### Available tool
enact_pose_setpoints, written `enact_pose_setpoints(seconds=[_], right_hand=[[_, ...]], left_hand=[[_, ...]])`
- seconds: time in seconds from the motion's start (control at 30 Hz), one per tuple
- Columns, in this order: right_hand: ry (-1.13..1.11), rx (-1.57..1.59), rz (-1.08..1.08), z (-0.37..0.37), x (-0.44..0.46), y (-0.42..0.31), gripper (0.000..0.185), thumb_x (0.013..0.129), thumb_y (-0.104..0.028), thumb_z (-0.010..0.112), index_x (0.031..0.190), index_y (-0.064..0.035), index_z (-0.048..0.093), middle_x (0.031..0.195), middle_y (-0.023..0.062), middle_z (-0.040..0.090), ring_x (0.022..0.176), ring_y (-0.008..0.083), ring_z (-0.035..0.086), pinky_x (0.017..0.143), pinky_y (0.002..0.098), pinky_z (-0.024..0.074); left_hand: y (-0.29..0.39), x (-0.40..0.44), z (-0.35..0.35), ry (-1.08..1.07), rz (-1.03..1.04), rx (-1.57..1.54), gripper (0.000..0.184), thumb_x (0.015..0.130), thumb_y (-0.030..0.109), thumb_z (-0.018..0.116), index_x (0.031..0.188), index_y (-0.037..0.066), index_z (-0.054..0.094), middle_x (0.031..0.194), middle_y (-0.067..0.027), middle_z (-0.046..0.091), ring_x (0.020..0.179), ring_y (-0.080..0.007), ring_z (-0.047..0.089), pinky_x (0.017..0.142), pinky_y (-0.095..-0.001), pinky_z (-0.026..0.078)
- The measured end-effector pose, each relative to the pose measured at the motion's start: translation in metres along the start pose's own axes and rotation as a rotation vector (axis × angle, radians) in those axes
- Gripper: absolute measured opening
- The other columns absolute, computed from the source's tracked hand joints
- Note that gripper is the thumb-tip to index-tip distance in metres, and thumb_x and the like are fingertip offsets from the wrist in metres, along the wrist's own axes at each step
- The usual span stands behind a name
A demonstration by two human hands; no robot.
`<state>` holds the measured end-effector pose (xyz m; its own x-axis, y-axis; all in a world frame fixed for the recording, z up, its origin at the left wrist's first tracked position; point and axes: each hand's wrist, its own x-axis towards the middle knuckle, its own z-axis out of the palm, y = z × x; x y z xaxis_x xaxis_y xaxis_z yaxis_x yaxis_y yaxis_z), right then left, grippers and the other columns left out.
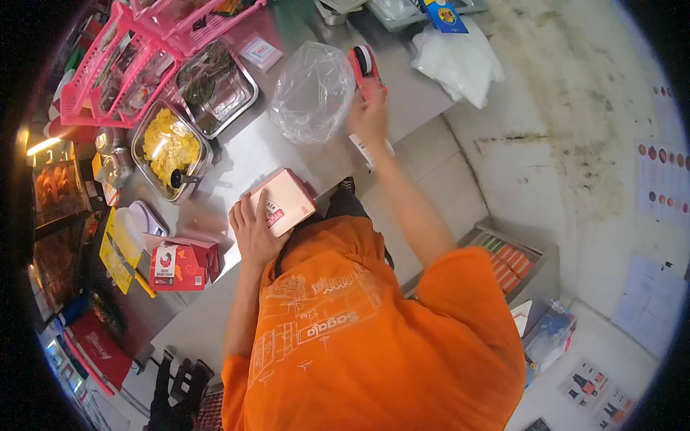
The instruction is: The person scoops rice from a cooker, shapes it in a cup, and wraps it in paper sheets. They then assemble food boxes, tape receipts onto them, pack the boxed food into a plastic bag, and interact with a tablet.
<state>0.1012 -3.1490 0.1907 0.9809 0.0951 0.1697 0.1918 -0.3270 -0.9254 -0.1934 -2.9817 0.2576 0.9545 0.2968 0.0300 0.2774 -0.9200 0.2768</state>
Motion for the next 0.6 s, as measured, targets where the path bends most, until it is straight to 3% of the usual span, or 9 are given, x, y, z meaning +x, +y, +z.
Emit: enact_pose_setpoints(seconds=[0.03, 0.1, 0.2, 0.3, 0.4, 0.5, 0.6], right_hand=[[0.137, -0.428, -0.074, -0.022, 0.033, 0.004, 0.029, 0.095, -0.026, 0.053, 0.114, -0.0051, 0.06, 0.103, 0.0202, 0.061, 0.095, 0.0384, 0.061, 0.082, 0.0448, 0.0482], [-0.214, -0.524, 0.322, -0.043, 0.097, 0.05, 0.032, 0.096, -0.033, 0.053, 0.107, -0.0052, 0.065, 0.101, 0.0181, 0.065, 0.089, 0.0337, 0.065, 0.076, 0.0428, 0.0513], [-0.484, -0.042, 0.851, -0.042, 0.11, 0.037, 0.033, 0.094, -0.036, 0.059, 0.099, -0.0053, 0.069, 0.099, 0.0149, 0.069, 0.086, 0.0276, 0.067, 0.073, 0.0383, 0.0532], [-0.501, 0.374, 0.651, -0.055, 0.091, 0.086, 0.036, 0.093, -0.04, 0.061, 0.09, -0.0059, 0.072, 0.1, 0.0118, 0.069, 0.082, 0.0232, 0.068, 0.072, 0.0347, 0.053], [-0.361, 0.119, 0.346, -0.062, 0.036, 0.118, 0.031, 0.093, -0.033, 0.063, 0.084, -0.0052, 0.074, 0.091, 0.0106, 0.071, 0.076, 0.0227, 0.067, 0.07, 0.035, 0.0528], [-0.434, -0.732, 0.187, -0.043, 0.035, 0.118, 0.024, 0.094, -0.021, 0.06, 0.101, -0.0021, 0.074, 0.087, 0.0073, 0.073, 0.076, 0.0159, 0.068, 0.072, 0.0321, 0.0538], [-0.283, -0.559, 0.212, -0.042, 0.024, 0.067, 0.018, 0.091, -0.017, 0.062, 0.089, -0.0049, 0.076, 0.074, 0.009, 0.071, 0.071, 0.0149, 0.066, 0.069, 0.0329, 0.0517]], left_hand=[[0.002, 0.002, -0.002, -0.019, -0.001, 0.016, 0.095, 0.061, 0.047, 0.081, 0.14, 0.01, 0.045, 0.134, -0.0243, 0.041, 0.125, -0.0421, 0.038, 0.109, -0.0545, 0.025], [0.005, 0.003, 0.0, -0.038, -0.003, 0.03, 0.096, 0.06, 0.048, 0.081, 0.141, 0.012, 0.045, 0.135, -0.0236, 0.041, 0.125, -0.042, 0.038, 0.109, -0.0542, 0.025], [0.002, 0.004, 0.007, -0.027, 0.0, 0.031, 0.098, 0.059, 0.051, 0.08, 0.142, 0.013, 0.045, 0.136, -0.0231, 0.041, 0.126, -0.0418, 0.037, 0.109, -0.054, 0.025], [0.003, 0.005, 0.008, -0.027, -0.014, 0.029, 0.097, 0.06, 0.054, 0.079, 0.142, 0.012, 0.046, 0.136, -0.0235, 0.041, 0.127, -0.0416, 0.037, 0.109, -0.0539, 0.025], [0.001, 0.005, 0.014, 0.005, -0.035, 0.053, 0.096, 0.062, 0.056, 0.078, 0.141, 0.012, 0.046, 0.135, -0.0235, 0.042, 0.127, -0.0415, 0.037, 0.108, -0.0541, 0.025], [0.001, 0.005, 0.014, 0.011, -0.036, 0.04, 0.095, 0.062, 0.056, 0.078, 0.141, 0.013, 0.047, 0.134, -0.023, 0.043, 0.127, -0.0416, 0.037, 0.109, -0.0543, 0.025], [-0.002, 0.004, 0.015, 0.034, -0.038, -0.006, 0.094, 0.061, 0.054, 0.079, 0.141, 0.015, 0.048, 0.134, -0.0215, 0.043, 0.129, -0.0386, 0.038, 0.109, -0.0537, 0.025]])
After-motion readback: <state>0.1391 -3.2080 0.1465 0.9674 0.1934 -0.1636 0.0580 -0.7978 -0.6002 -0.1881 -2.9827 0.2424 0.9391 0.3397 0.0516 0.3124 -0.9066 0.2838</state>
